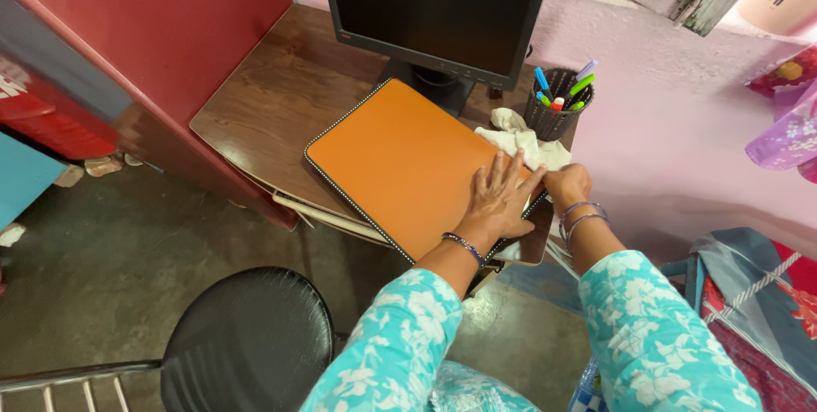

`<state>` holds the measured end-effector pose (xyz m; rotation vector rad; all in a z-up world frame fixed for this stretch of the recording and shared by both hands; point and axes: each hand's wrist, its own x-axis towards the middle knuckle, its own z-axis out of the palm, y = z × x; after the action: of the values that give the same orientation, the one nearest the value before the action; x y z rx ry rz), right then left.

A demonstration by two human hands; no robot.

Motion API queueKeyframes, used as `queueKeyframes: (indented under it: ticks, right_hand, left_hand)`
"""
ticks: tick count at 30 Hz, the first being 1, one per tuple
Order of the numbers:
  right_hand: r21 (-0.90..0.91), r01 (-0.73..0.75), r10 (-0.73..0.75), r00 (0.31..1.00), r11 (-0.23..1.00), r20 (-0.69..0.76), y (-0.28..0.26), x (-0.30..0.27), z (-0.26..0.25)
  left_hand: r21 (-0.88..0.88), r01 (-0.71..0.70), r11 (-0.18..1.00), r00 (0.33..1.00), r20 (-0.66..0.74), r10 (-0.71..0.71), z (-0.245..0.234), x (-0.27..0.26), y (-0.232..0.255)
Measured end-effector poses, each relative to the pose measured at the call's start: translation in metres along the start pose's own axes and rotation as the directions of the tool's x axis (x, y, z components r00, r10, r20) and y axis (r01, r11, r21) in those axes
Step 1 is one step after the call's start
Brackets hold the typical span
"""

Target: The person wipes a desk surface and a brown folder with a white cloth. They move a pen holder and a small box to access the desk, then wipe the folder on both sides.

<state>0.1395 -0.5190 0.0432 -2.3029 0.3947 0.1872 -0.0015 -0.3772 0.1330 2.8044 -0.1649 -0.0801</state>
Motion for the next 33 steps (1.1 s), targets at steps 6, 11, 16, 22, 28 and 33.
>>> queueKeyframes:
  ticks: [6,11,16,22,28,33]
  right_hand:
    - [0.056,0.278,-0.237,0.893,0.959,-0.383,0.016,0.002,0.011]
    - [-0.012,0.037,-0.037,0.999,0.999,-0.012,0.009,0.004,-0.001]
    - [-0.147,0.158,-0.164,0.986,0.976,-0.029,0.011,0.01,0.007]
    - [-0.041,0.284,-0.287,0.943,0.958,-0.168,0.006,-0.008,0.007]
    - [0.052,0.476,-0.411,0.805,0.878,-0.427,-0.017,-0.021,0.0]
    - [0.078,0.603,-0.486,0.708,0.794,-0.513,-0.052,-0.051,-0.026]
  left_hand:
    - [0.073,0.044,0.996,0.997,0.061,-0.049,0.004,0.008,0.005]
    - [0.115,0.092,0.989,0.99,0.091,-0.103,0.0,0.015,0.008]
    - [0.084,0.138,0.987,0.982,0.115,-0.147,-0.004,0.019,0.01]
    - [0.089,0.156,0.984,0.981,0.099,-0.164,0.001,0.024,0.012]
    - [0.051,0.154,0.987,0.983,0.089,-0.158,0.008,0.027,0.009]
    - [0.061,0.162,0.985,0.98,0.111,-0.168,0.011,0.028,0.008]
